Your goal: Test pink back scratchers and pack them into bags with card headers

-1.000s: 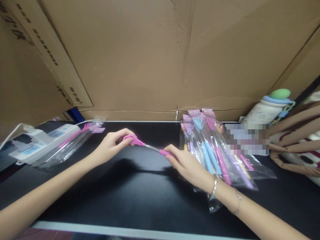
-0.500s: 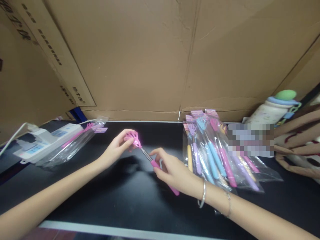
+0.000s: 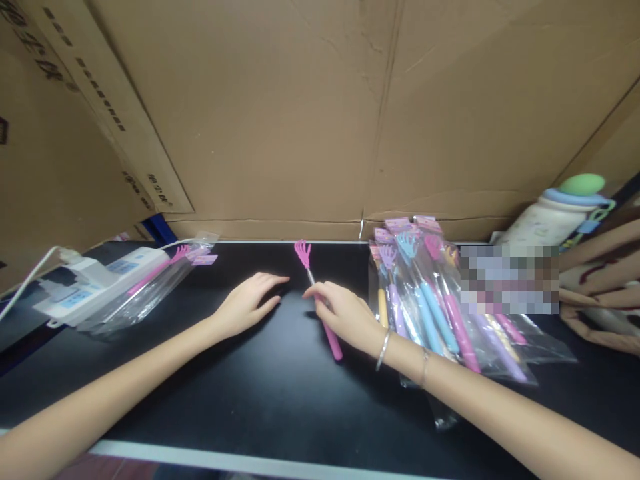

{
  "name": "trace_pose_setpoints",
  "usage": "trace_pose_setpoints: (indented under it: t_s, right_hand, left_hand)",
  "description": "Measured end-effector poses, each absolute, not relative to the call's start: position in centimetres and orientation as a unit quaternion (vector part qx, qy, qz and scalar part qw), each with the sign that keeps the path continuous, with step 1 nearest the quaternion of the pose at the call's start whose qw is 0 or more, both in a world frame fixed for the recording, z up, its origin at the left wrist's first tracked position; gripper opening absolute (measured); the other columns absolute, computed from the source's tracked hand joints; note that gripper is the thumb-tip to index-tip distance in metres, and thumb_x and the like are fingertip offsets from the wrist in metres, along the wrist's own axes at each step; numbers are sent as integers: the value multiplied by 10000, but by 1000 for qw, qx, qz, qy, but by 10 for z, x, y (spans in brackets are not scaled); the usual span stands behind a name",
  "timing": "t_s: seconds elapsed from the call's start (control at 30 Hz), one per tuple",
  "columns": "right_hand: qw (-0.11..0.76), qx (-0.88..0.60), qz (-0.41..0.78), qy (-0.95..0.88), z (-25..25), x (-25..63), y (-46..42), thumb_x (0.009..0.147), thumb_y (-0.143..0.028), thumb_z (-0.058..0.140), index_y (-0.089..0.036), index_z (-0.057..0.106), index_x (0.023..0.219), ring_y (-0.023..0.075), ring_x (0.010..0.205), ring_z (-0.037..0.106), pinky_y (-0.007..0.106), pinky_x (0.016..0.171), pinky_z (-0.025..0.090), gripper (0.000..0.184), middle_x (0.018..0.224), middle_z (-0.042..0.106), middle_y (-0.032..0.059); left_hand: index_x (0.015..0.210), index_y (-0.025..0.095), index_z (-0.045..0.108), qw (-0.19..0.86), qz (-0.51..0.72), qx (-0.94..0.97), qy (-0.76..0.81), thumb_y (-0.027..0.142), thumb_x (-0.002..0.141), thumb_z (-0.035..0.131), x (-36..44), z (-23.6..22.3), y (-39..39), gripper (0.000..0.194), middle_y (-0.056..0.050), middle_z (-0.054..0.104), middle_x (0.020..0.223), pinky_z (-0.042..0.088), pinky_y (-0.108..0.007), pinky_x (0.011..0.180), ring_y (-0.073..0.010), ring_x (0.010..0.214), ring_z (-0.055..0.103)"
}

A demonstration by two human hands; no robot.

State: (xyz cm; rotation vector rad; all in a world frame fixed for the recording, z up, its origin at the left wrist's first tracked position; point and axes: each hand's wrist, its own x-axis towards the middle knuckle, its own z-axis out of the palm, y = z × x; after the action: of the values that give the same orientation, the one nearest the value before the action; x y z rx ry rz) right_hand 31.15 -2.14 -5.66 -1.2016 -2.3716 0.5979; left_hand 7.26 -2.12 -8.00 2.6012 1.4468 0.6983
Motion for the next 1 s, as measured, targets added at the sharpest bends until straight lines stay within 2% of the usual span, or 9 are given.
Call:
trace_pose_setpoints:
  t_s: [0.13, 0.2, 0.6, 1.0]
  right_hand:
    - [119, -497, 151, -846, -52, 308, -15, 867, -291, 401, -260, 591, 1010, 127, 746, 584, 235, 633, 370, 239, 889, 652, -11]
    - [102, -505, 129, -847, -49, 306, -15, 861, -296, 405, -263, 593, 986, 125, 736, 592, 228, 609, 351, 228, 872, 658, -17]
    - [64, -490, 27, -869, -58, 299, -17, 859, -302, 419, -229, 528, 986, 155, 694, 609, 249, 586, 303, 183, 837, 661, 8]
    - [47, -467, 28, -883, -54, 305, -15, 910, -322, 361, -220, 508, 1035, 179, 733, 635, 262, 613, 349, 218, 856, 673, 18]
  left_hand:
    - [1187, 215, 529, -4, 200, 869, 452, 249, 901, 433, 77, -79, -24, 303, -48, 614, 1140, 425, -357, 909, -198, 1066, 519]
    - [1158, 214, 548, -17, 192, 873, 447, 242, 903, 433, 77, -78, -25, 281, -41, 619, 1128, 420, -350, 902, -192, 1060, 516]
    - [1149, 209, 559, -31, 183, 883, 431, 228, 908, 407, 76, -77, -25, 285, -54, 607, 1132, 420, -345, 897, -190, 1060, 508]
    - [1168, 203, 544, -24, 172, 885, 431, 233, 910, 404, 75, -75, -27, 295, -57, 598, 1156, 412, -342, 923, -193, 1079, 508]
